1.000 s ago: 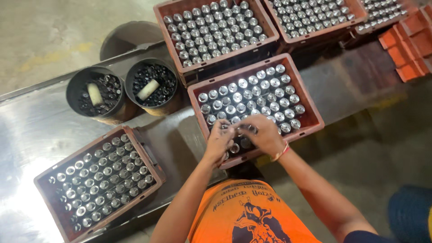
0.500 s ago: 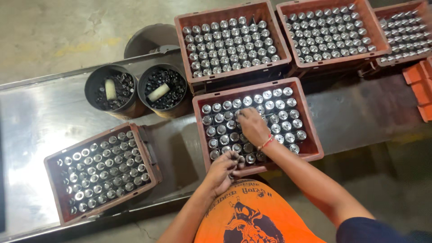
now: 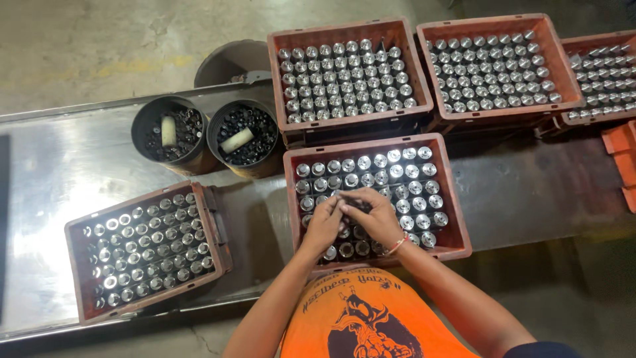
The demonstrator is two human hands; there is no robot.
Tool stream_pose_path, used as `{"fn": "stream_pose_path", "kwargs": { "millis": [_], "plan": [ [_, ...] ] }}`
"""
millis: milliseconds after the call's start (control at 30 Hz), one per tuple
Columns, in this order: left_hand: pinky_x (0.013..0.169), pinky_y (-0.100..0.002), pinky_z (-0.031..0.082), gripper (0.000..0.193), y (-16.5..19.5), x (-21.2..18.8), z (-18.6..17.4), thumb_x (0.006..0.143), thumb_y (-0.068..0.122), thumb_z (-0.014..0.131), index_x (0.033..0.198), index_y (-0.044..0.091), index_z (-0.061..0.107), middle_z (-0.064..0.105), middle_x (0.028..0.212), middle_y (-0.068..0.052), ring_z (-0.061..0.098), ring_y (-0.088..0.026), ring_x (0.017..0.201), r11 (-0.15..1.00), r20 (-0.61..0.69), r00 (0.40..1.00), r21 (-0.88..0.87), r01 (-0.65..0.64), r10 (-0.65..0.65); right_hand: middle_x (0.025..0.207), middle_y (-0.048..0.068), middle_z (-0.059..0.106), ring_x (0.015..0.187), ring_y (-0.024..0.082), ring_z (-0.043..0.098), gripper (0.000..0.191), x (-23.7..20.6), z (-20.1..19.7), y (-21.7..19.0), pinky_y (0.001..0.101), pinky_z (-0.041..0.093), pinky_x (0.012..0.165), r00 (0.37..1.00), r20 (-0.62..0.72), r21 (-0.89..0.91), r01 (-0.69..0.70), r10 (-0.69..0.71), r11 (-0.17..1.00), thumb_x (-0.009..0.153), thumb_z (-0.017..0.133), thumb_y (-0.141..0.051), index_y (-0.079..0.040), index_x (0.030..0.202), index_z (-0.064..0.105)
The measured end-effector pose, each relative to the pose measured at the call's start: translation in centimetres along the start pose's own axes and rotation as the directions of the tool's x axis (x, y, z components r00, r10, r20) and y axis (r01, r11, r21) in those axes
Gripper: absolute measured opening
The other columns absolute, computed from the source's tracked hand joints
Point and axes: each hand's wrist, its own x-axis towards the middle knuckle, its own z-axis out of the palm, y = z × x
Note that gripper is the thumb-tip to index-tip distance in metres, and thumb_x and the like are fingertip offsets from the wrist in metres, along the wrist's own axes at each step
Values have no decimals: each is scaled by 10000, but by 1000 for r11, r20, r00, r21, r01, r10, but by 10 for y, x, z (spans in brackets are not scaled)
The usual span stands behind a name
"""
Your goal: The person places small dark wick components into metal candle cups arranged in crates on a steel table, then places white candles into the metal cups one at a time, and slides a filled tray along the table.
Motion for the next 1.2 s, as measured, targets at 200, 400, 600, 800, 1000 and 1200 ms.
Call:
{"fn": "stream_pose_path", "kwargs": {
  "millis": [200, 400, 600, 800, 1000, 1200],
  "plan": [
    [496, -186, 346, 216, 6, 23, -8, 1079, 198, 588, 992, 14, 659, 635, 748, -19, 452, -36, 545, 988, 17, 999, -147, 54, -52, 1006, 75, 724, 929, 139, 675, 230, 30, -14, 17, 255, 544, 792, 998, 21, -43, 68, -67, 997, 914, 777, -93, -51, 1137, 813],
    [495, -199, 370, 231, 13, 36, -5, 1047, 232, 636, 974, 13, 650, 606, 729, -2, 474, -50, 551, 999, -56, 998, -36, 14, -16, 897, 64, 782, 816, 178, 743, 87, 58, -18, 12, 281, 570, 725, 997, 51, -223, -40, 53, 974, 948, 685, -98, -51, 988, 746],
    [516, -189, 394, 184, 13, 41, -5, 1040, 211, 615, 1076, 33, 638, 581, 789, 11, 493, -50, 617, 999, -186, 981, -21, 50, -53, 859, 141, 671, 795, 324, 677, 80, 86, -14, -2, 408, 556, 689, 878, 65, -792, 334, -474, 510, 989, 643, -91, -11, 995, 641],
    [516, -182, 392, 251, 16, 23, -22, 932, -22, 511, 1165, 7, 599, 703, 970, -31, 551, -61, 697, 965, -114, 974, -197, 173, -198, 924, 128, 664, 856, 276, 659, 97, 94, -11, -6, 376, 567, 791, 861, 389, -845, 475, -328, 244, 882, 600, -58, -6, 953, 640],
    [510, -188, 404, 223, 23, 11, -31, 985, -22, 462, 1185, -8, 560, 735, 1137, -171, 545, -80, 621, 976, -168, 970, -160, 148, -174, 1123, 177, 693, 969, 283, 668, 287, 91, -9, -3, 353, 559, 853, 770, 329, -813, 526, -546, 251, 861, 599, -62, 50, 1115, 673],
    [605, -219, 500, 205, 30, 7, -28, 1034, 24, 492, 1227, -13, 549, 740, 1153, -168, 574, -77, 643, 991, -137, 990, -134, 25, -44, 1133, 159, 700, 941, 266, 670, 257, 85, -6, 3, 340, 567, 812, 814, 379, -810, 522, -441, 267, 857, 606, -52, 54, 1080, 675]
  ]
}}
